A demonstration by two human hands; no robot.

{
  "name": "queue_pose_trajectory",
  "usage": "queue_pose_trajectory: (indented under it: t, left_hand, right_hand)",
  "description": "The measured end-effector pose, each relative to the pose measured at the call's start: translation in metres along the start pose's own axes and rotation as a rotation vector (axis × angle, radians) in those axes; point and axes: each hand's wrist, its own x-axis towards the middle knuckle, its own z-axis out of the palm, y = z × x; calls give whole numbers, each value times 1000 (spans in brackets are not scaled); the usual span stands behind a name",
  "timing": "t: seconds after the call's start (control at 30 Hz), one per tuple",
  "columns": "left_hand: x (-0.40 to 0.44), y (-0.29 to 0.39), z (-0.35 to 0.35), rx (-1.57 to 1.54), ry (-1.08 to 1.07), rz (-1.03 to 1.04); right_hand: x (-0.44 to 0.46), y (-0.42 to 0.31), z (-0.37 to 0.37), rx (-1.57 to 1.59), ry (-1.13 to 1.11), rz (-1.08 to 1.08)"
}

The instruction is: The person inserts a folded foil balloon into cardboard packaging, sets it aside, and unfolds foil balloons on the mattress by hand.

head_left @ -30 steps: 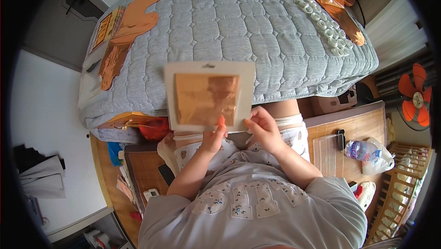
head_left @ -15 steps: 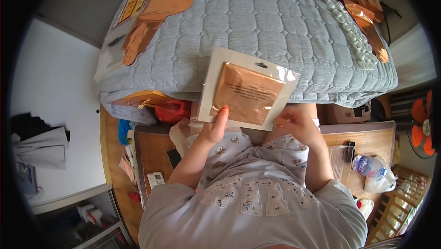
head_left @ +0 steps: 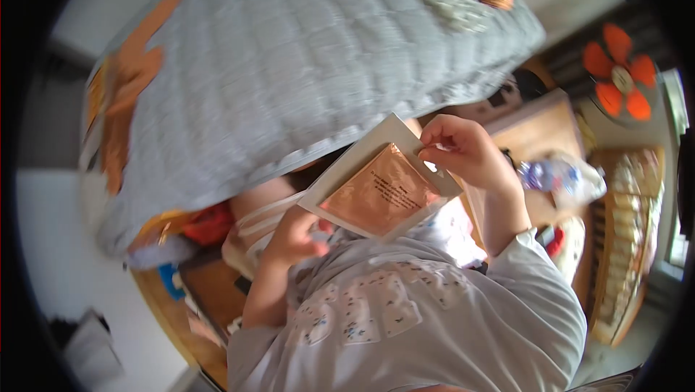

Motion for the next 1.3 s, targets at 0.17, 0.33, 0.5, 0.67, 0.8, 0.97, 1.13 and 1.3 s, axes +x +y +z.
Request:
queue_pose_trajectory:
  t: [0.17,0.33,0.5,0.67,0.8,0.97,1.13,1.3]
  left_hand:
    - [-137,-70,-31,782,619,0]
    - [-300,-128,-49,1052,775,-400]
    - [-377,-162,-46,1105,679,-622]
    - [-377,-166,-48,1050,782,-588]
    - [-375,-153,-48,982,797,-551]
    - [-378,-149,-50,931,737,-552]
    - [-380,-151,-45,1044,675,-518]
    - [-365,-148,-42,1065,917,-285]
  right_hand:
    - [-80,-14,-96,-645,283,213]
    - [-149,54,-154,-1024,470,556]
    - [-187,174,-194,-1045,439,603]
    - [-182,198,-189,-1166,471,728]
    - [-185,207,-196,-1182,549,682]
    - [-175,185,-177,-1118,527,598]
    - [-169,166,-157,-980,562,406]
    - [-169,157,-184,-833,440,47]
